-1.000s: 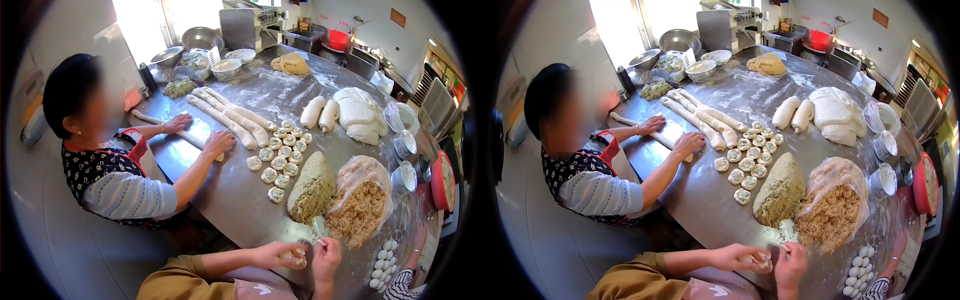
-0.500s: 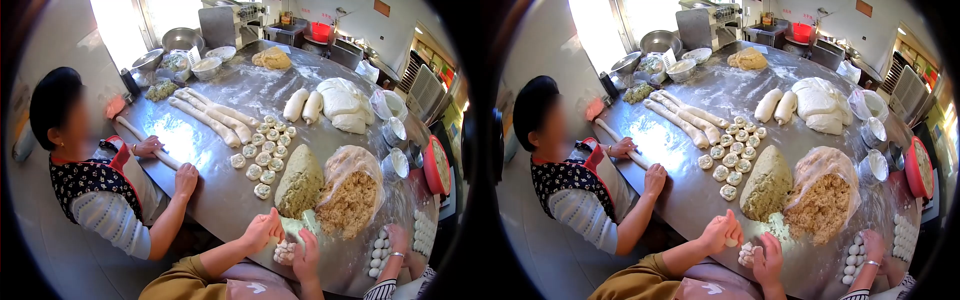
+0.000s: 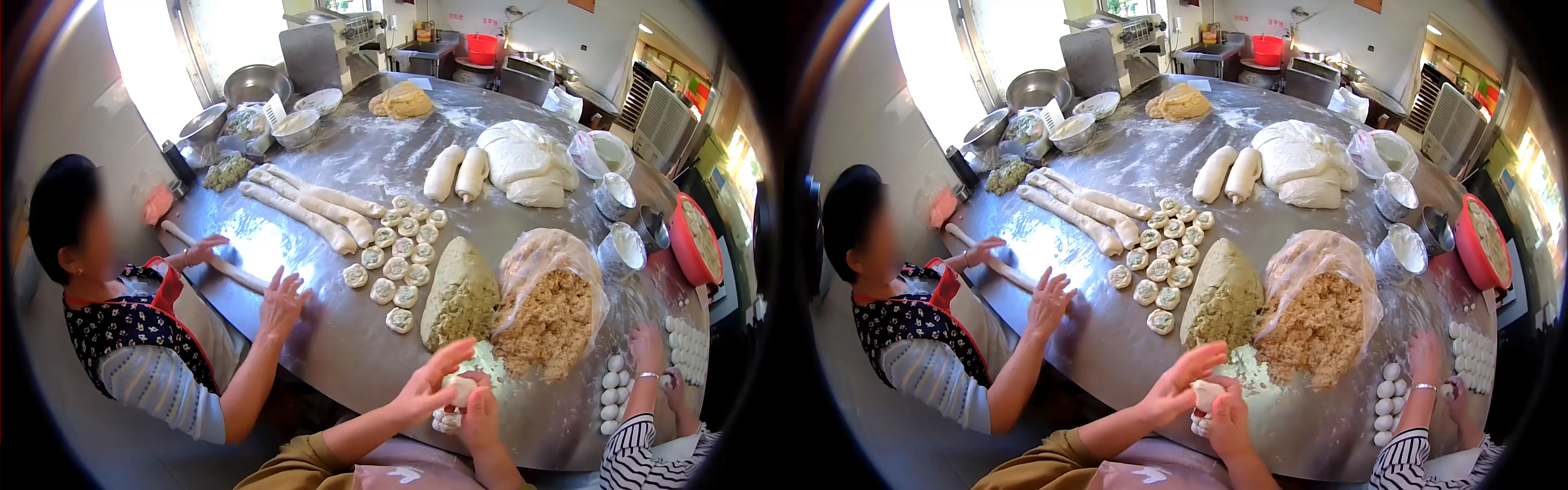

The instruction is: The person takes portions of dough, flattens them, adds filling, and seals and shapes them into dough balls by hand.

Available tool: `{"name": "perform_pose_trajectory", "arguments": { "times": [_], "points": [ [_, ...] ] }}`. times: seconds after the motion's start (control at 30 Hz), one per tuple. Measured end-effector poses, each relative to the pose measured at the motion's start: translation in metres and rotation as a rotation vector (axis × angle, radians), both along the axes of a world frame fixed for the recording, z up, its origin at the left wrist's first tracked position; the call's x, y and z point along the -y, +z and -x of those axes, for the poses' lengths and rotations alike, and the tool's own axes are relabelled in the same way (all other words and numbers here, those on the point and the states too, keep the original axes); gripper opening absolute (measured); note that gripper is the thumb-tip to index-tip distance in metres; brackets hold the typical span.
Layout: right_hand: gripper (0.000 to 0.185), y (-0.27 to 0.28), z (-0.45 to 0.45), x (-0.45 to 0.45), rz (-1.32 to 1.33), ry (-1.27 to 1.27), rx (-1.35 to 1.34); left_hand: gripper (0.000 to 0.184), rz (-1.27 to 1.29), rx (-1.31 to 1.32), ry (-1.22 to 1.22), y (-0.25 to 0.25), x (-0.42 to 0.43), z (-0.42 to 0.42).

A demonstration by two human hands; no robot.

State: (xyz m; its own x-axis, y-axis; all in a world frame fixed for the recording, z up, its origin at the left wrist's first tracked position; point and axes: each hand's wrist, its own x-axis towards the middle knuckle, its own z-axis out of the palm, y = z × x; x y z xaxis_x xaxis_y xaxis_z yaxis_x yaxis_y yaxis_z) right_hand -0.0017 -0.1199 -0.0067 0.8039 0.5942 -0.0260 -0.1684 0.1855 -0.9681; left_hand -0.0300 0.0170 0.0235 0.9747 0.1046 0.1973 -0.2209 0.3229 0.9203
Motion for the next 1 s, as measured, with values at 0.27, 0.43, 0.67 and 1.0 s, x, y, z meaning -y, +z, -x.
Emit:
{"name": "perform_pose_trajectory", "arguments": {
  "times": [0.27, 0.43, 0.67, 1.0],
  "points": [
    [0.072, 0.012, 0.004, -0.01, 0.209, -0.161, 0.377, 0.038, -0.016, 0.075, 0.161, -0.029, 0.017, -0.003],
    [0.073, 0.019, 0.004, 0.006, -0.001, -0.009, -0.164, 0.042, 0.193, -0.14, -0.062, 0.024, 0.015, 0.007],
    [0.074, -0.004, 0.009, 0.003, 0.094, -0.085, 0.218, 0.035, -0.007, -0.007, 0.017, -0.031, 0.021, 0.002],
    [0.069, -0.009, 0.009, 0.02, -0.034, -0.027, -0.116, 0.031, -0.145, 0.019, -0.032, -0.023, 0.03, -0.001]
  ]
}}
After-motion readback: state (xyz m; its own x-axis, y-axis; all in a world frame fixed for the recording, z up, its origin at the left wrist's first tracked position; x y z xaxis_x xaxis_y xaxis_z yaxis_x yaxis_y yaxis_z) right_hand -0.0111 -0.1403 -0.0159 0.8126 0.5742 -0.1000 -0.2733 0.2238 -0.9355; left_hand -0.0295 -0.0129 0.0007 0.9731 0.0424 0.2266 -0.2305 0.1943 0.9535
